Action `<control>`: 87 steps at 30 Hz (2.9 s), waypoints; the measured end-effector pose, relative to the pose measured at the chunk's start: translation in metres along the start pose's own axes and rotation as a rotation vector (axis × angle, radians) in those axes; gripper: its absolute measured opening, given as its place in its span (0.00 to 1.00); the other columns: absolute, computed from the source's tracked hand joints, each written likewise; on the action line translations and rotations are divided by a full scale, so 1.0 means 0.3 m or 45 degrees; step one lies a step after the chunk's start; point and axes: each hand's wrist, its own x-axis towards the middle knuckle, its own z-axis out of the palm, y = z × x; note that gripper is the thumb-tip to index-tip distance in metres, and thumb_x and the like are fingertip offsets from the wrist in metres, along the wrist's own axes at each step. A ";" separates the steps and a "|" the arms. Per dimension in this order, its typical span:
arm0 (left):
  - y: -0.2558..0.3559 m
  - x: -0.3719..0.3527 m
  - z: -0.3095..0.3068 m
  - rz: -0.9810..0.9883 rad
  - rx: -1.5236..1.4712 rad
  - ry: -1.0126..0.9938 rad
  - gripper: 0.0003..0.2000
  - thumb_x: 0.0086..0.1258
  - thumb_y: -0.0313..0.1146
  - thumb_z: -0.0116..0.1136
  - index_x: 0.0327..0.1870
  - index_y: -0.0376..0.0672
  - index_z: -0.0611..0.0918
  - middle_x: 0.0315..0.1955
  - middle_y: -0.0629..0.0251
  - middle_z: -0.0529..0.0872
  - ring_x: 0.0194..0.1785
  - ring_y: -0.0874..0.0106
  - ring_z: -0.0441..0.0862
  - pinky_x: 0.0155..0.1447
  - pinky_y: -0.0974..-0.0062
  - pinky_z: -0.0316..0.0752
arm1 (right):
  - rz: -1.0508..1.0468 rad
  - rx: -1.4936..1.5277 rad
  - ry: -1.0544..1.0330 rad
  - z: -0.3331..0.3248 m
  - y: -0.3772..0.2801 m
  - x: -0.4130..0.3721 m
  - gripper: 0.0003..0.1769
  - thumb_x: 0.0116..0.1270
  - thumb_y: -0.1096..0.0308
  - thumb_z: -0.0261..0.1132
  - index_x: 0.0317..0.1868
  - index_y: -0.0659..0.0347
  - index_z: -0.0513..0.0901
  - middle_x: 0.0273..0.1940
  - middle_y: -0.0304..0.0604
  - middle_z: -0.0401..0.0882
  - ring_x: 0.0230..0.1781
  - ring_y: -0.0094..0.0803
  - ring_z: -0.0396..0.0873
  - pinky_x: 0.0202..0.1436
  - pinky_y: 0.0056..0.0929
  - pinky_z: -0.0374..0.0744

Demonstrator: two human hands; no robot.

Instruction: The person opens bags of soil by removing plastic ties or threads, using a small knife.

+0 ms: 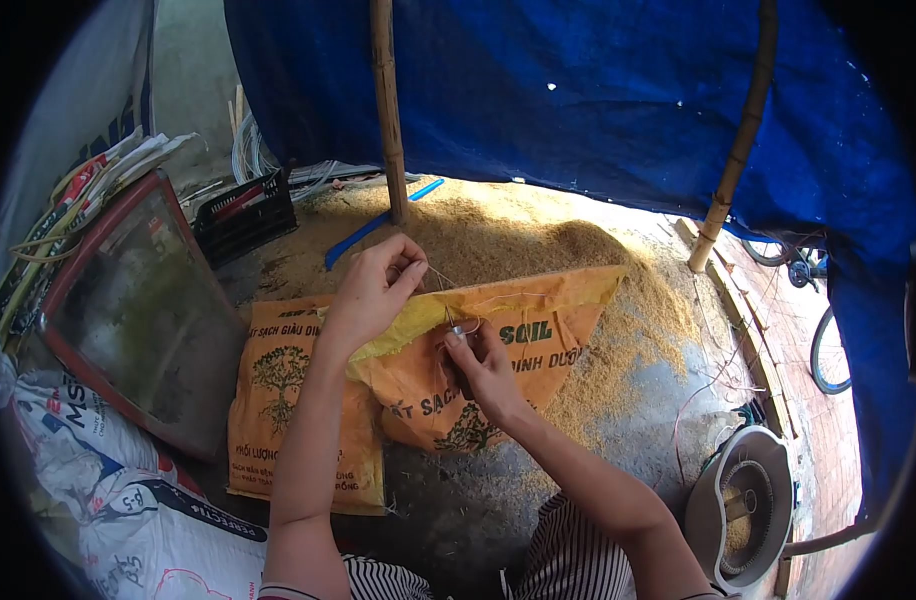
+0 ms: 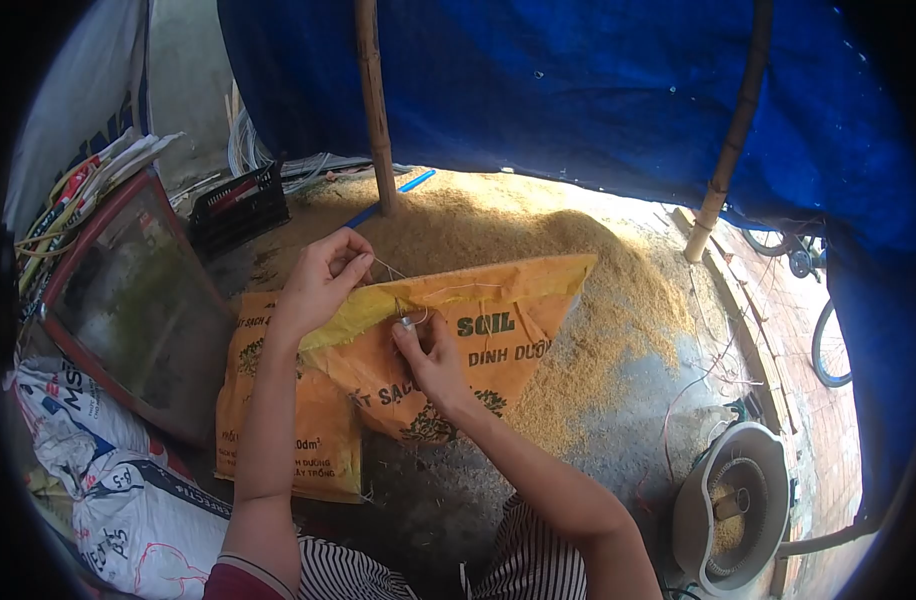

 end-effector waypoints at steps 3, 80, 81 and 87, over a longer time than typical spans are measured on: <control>0.001 -0.002 -0.002 0.007 0.005 0.003 0.04 0.68 0.26 0.55 0.38 0.33 0.77 0.26 0.66 0.81 0.29 0.80 0.80 0.33 0.79 0.74 | 0.014 0.021 -0.047 -0.005 -0.015 -0.007 0.15 0.73 0.60 0.55 0.49 0.62 0.68 0.27 0.36 0.73 0.20 0.18 0.69 0.21 0.18 0.68; 0.027 0.030 -0.019 0.233 0.415 0.129 0.06 0.57 0.28 0.66 0.33 0.38 0.85 0.27 0.70 0.68 0.27 0.78 0.65 0.31 0.77 0.62 | -0.379 -0.784 -0.012 -0.054 -0.090 -0.043 0.14 0.72 0.65 0.53 0.50 0.67 0.72 0.26 0.52 0.75 0.25 0.42 0.77 0.30 0.34 0.71; 0.027 0.029 -0.021 0.225 0.405 0.125 0.06 0.56 0.28 0.66 0.33 0.38 0.85 0.27 0.70 0.68 0.27 0.78 0.65 0.31 0.77 0.62 | -0.381 -0.785 -0.013 -0.052 -0.094 -0.043 0.14 0.72 0.65 0.53 0.50 0.67 0.72 0.26 0.52 0.75 0.25 0.42 0.77 0.30 0.34 0.71; 0.066 0.015 -0.038 0.266 0.411 0.054 0.06 0.56 0.29 0.67 0.33 0.38 0.85 0.28 0.66 0.69 0.31 0.72 0.69 0.36 0.72 0.66 | -0.395 -0.814 -0.001 -0.052 -0.097 -0.043 0.13 0.72 0.65 0.54 0.49 0.67 0.73 0.27 0.55 0.77 0.27 0.46 0.79 0.30 0.36 0.73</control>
